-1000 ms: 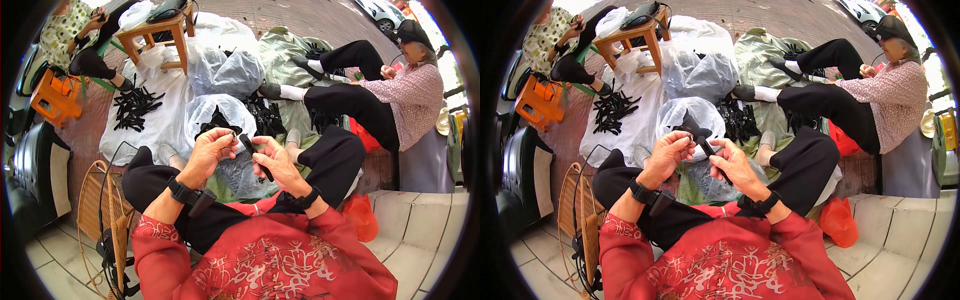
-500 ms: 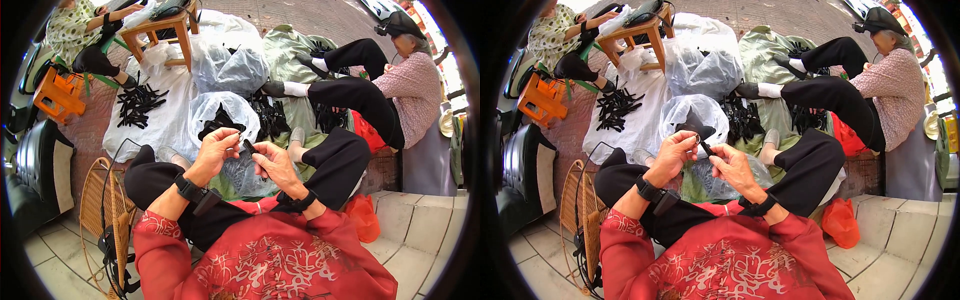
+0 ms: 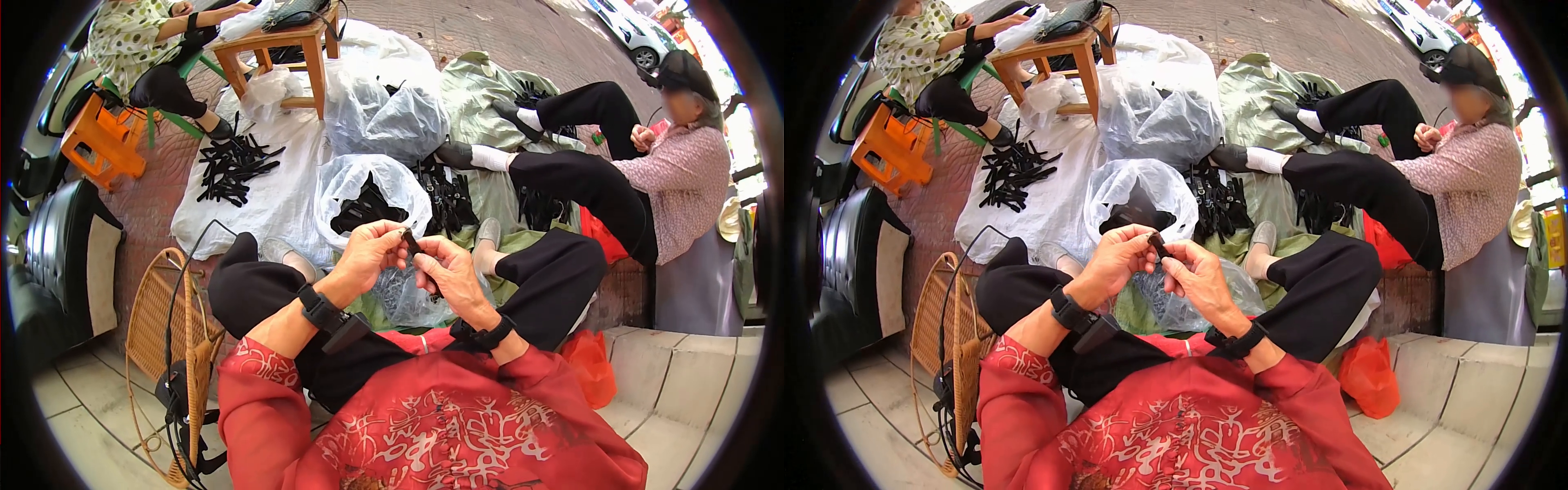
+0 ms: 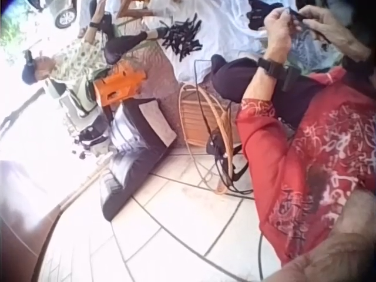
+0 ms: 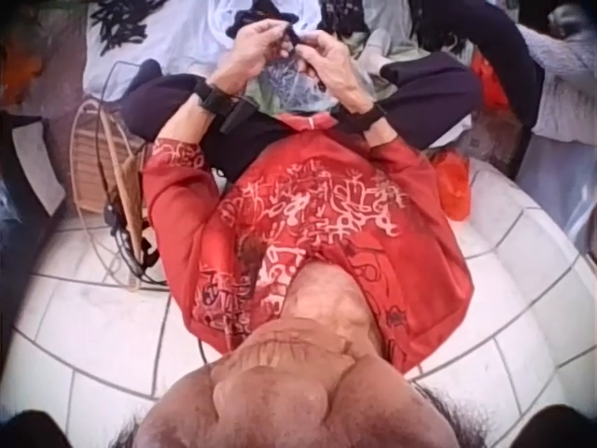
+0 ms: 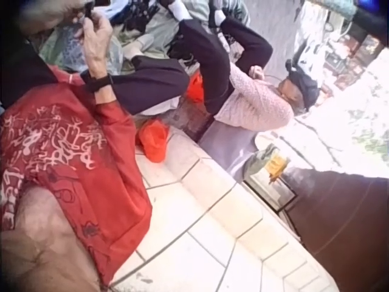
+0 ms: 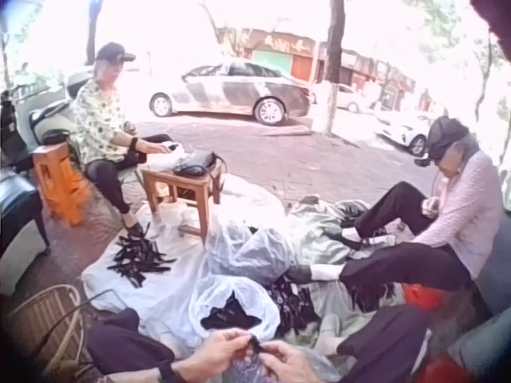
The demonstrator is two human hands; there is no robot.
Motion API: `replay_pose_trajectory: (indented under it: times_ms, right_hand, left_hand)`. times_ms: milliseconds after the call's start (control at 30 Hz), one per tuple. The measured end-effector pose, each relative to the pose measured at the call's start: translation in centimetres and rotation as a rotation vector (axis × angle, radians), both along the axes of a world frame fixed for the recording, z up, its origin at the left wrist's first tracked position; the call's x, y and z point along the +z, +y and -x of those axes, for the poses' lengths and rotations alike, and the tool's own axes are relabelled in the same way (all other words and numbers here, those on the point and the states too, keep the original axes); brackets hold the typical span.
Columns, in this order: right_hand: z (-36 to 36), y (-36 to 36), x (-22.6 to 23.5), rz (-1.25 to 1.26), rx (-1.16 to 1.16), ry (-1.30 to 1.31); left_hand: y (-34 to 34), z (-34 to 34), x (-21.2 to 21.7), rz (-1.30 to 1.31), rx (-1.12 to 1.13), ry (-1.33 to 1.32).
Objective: The recorder is manually assembling small black plastic components while sitting outdoors.
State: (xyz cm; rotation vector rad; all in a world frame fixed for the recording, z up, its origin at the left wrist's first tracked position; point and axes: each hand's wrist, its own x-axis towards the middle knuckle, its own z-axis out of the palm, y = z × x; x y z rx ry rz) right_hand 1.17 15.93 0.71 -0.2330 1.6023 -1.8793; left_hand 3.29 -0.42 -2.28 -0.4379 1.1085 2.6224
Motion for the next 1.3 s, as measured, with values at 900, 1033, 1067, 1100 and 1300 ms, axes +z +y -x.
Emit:
replay_pose_trajectory:
  times_ms: [900, 1033, 1067, 1100, 1300]
  right_hand:
    - [0.7, 1.5, -0.2, -0.012, -0.055, -0.095]
    - [1.0, 2.0, -0.5, -0.096, -0.015, -0.029]
    - [1.1, 2.0, -0.3, -0.146, 0.011, -0.006]
    - [1.2, 2.0, -0.2, -0.195, 0.036, 0.017]
    - [1.3, 2.3, -0.3, 0.095, 0.048, -0.343]
  left_hand:
    - [0.3, 0.4, 1.1, 0.121, -0.001, -0.020]
    - [0.1, 0.6, 1.5, 0.169, -0.121, -0.018]
    - [0.0, 0.7, 1.6, 0.168, -0.119, -0.021]
    - [-0.1, 0.7, 1.7, 0.213, -0.144, 0.003]
    - [-0.1, 0.6, 1.8, 0.206, -0.162, -0.004]
